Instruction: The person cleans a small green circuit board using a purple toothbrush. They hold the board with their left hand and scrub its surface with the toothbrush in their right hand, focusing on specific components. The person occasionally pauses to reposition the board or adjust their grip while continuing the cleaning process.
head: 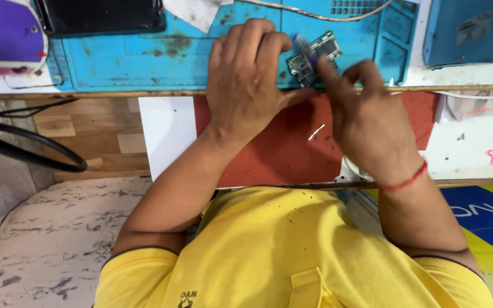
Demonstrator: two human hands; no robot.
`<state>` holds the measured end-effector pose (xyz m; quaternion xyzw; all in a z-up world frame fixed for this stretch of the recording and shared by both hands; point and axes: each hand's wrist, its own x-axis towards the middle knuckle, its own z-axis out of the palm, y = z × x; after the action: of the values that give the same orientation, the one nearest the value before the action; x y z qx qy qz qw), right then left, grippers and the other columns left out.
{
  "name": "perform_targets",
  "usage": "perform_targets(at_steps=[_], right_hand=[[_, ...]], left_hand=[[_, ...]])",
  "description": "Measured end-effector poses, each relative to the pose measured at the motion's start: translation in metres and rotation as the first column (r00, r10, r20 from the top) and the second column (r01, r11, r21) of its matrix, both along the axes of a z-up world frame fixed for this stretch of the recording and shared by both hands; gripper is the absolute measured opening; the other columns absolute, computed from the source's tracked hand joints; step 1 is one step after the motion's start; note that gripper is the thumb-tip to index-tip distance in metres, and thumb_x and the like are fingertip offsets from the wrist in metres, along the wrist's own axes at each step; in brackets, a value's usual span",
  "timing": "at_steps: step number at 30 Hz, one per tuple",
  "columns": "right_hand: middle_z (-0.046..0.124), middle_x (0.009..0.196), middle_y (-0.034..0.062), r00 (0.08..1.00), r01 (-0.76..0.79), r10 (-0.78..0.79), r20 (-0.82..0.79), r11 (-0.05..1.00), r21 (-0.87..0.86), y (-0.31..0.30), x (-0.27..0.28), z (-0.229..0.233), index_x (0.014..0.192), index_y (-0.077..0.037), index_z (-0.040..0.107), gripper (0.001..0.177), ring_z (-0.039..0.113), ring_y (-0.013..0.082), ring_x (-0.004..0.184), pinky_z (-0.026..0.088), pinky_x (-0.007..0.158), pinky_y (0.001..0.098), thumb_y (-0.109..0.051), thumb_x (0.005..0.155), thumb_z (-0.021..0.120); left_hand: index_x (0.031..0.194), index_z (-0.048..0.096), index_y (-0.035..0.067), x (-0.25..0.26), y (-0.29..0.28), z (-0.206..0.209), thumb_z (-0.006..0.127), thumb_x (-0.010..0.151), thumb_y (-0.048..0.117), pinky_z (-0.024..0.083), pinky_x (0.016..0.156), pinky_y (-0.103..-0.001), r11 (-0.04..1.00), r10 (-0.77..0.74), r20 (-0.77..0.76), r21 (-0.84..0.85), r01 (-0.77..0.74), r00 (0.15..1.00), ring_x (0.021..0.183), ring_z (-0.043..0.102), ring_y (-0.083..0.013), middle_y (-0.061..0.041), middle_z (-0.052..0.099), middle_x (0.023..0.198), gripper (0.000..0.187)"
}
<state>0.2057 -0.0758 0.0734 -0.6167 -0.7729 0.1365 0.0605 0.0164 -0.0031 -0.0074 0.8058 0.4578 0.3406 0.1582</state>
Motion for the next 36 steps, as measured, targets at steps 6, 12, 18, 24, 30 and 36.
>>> perform_targets(at_steps=[6, 12, 18, 24, 30, 36], right_hand=[[0.062, 0.106, 0.0150, 0.996, 0.014, -0.007, -0.087, 0.997, 0.078, 0.003, -0.005, -0.001, 0.144, -0.011, 0.065, 0.044, 0.066, 0.0329, 0.079, 0.053, 0.062, 0.0426, -0.006, 0.101, 0.066], [0.063, 0.099, 0.0145, 0.999, -0.042, 0.042, 0.009, 0.997, 0.062, -0.002, 0.024, -0.023, 0.141, -0.012, 0.068, 0.047, 0.063, 0.0290, 0.063, 0.052, 0.053, 0.0415, -0.005, 0.095, 0.068], [0.063, 0.099, 0.0118, 1.000, -0.018, 0.016, 0.027, 0.998, 0.067, -0.002, 0.018, -0.006, 0.142, -0.017, 0.068, 0.047, 0.062, 0.0277, 0.064, 0.051, 0.053, 0.0414, -0.004, 0.097, 0.065], [0.064, 0.102, 0.0125, 0.998, -0.004, 0.001, 0.066, 0.999, 0.054, 0.001, 0.012, -0.007, 0.144, -0.016, 0.067, 0.044, 0.062, 0.0283, 0.061, 0.050, 0.050, 0.0422, -0.005, 0.102, 0.063], [0.062, 0.102, 0.0196, 0.993, 0.027, -0.045, 0.110, 0.988, 0.153, 0.006, 0.004, -0.005, 0.137, -0.011, 0.068, 0.041, 0.062, 0.0334, 0.062, 0.049, 0.047, 0.0428, -0.003, 0.097, 0.066], [0.062, 0.108, 0.0153, 0.999, 0.052, -0.053, 0.011, 0.994, 0.100, -0.005, 0.011, -0.017, 0.143, -0.017, 0.069, 0.043, 0.064, 0.0332, 0.072, 0.052, 0.060, 0.0429, -0.006, 0.102, 0.069]], left_hand=[[0.112, 0.061, 0.012, -0.005, 0.011, 0.008, 0.098, 0.061, 0.052, 0.042, 0.091, -0.043, 0.999, -0.004, 0.027, 0.037, 0.003, 1.000, 0.108, 0.057, -0.0260, -0.004, 0.055, 0.112, 0.076], [0.114, 0.063, 0.012, 0.000, 0.012, 0.008, 0.099, 0.064, 0.052, 0.043, 0.092, -0.043, 1.000, -0.019, -0.023, 0.019, 0.020, 1.000, 0.110, 0.056, -0.0244, -0.003, 0.056, 0.112, 0.073], [0.111, 0.070, 0.012, -0.002, 0.005, 0.004, 0.097, 0.065, 0.054, 0.042, 0.091, -0.042, 0.999, -0.023, -0.058, 0.036, 0.025, 0.998, 0.109, 0.056, -0.0241, -0.001, 0.057, 0.112, 0.068], [0.109, 0.073, 0.017, -0.004, 0.001, 0.002, 0.092, 0.068, 0.056, 0.043, 0.097, -0.043, 1.000, -0.022, -0.091, 0.008, 0.023, 0.996, 0.115, 0.054, -0.0221, 0.001, 0.059, 0.114, 0.059], [0.108, 0.073, 0.012, -0.007, 0.006, 0.016, 0.089, 0.071, 0.066, 0.042, 0.097, -0.049, 0.999, -0.045, -0.104, 0.010, 0.047, 0.994, 0.116, 0.052, -0.0252, -0.004, 0.059, 0.113, 0.067], [0.110, 0.071, 0.014, -0.001, 0.005, -0.016, 0.087, 0.072, 0.065, 0.042, 0.096, -0.049, 0.999, -0.048, -0.122, -0.006, 0.048, 0.991, 0.119, 0.051, -0.0259, -0.003, 0.057, 0.116, 0.066]])
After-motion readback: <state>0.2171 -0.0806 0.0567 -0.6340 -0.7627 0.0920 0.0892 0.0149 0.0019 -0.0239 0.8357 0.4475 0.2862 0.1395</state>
